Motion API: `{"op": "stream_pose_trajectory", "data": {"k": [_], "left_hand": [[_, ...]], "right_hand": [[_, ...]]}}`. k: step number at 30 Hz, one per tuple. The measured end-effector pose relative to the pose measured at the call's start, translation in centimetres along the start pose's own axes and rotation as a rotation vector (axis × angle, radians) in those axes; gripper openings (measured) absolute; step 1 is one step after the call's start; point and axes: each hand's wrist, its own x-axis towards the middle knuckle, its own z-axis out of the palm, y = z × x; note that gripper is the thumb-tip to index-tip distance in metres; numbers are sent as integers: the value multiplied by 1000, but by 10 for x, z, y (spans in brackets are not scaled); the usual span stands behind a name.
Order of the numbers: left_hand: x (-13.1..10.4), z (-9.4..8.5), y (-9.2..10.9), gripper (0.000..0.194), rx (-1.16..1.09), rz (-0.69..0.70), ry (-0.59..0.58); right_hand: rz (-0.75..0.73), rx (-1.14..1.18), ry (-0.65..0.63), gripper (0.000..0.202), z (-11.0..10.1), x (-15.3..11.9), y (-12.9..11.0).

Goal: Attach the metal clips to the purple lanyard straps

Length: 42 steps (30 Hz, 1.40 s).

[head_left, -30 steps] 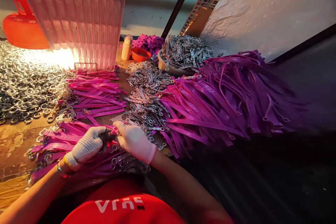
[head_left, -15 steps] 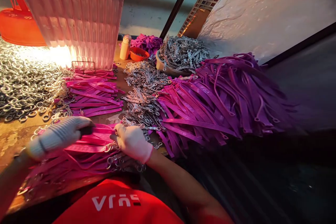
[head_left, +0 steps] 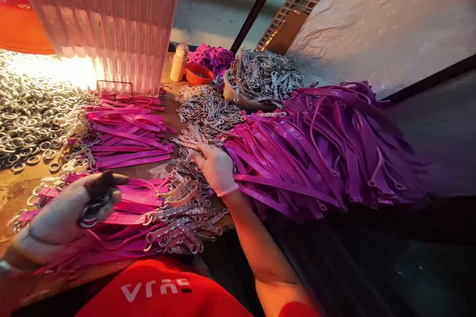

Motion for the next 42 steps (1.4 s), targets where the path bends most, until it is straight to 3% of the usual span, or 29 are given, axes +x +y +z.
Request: {"op": "stream_pose_trajectory", "data": {"k": [2,4,6,8,11,17,21,24,26,28,33,38,42], "left_hand": [[18,24,-9,27,-72,-67,-30],[33,37,-13,39,-166,-135,-114],[41,40,-17,51,-235,-203,-222],[41,37,-21,51,-258,-222,-280],[33,30,-28,33,-242,-166,-219],[15,24,-35,21,-164,-110,-84],[16,20,-41,14,-142,-69,-65],[18,24,-45,14,-147,-39,-106],[17,30,-45,14,-163,-24,-140],[16,37,-46,14,-168,2,-156],[17,46,-55,15,-122,86,-155],[23,47,-72,21,0,226,-176],[21,46,-74,28,324,359,-96]], "right_hand": [[18,-114,-102,23,14,13,0],[-11,-208,-175,22,26,16,-2],[-49,-280,-180,21,34,11,-4],[-86,-328,-151,21,37,4,-3],[-138,-344,-116,20,40,-3,1],[-132,-239,-20,22,45,1,10],[-150,-106,67,26,28,-3,10],[-205,334,101,28,4,-20,-6],[-234,617,40,26,-10,-36,-25],[-249,726,-62,24,-18,-52,-46],[-219,766,-285,29,-22,-73,-85],[-198,881,-214,22,-17,-74,-99],[-206,732,-156,22,-16,-72,-100]]}}
